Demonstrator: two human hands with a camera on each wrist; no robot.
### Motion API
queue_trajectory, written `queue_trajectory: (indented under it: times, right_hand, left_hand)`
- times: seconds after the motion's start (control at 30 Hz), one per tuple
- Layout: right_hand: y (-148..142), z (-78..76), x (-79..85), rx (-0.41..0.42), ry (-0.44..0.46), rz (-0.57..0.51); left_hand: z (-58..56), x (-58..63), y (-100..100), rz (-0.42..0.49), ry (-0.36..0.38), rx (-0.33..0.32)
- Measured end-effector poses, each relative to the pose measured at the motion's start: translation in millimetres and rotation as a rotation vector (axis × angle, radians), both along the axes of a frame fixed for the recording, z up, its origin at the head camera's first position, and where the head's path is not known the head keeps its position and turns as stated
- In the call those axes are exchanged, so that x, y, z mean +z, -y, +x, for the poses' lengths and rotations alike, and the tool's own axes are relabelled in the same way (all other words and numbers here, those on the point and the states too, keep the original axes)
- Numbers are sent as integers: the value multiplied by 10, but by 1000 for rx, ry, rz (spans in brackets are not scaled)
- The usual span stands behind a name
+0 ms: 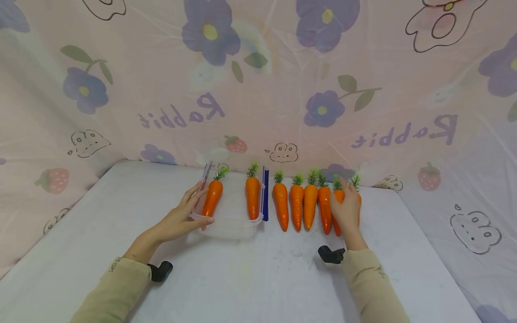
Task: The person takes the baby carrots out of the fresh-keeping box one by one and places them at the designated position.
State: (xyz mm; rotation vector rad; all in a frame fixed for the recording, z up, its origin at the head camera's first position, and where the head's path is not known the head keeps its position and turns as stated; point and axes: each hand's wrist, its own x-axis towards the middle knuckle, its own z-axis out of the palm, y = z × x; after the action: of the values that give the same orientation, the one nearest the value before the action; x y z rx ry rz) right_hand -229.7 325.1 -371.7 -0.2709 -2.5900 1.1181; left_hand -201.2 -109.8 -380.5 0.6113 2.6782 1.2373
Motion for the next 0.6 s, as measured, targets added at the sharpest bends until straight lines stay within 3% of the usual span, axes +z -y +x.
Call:
queue_trajectory:
  times: [0.6]
  right_hand:
    - [438,-20,142,105,-68,-63]
  left_hand:
    - [-6,-3,3,6,2,-3]
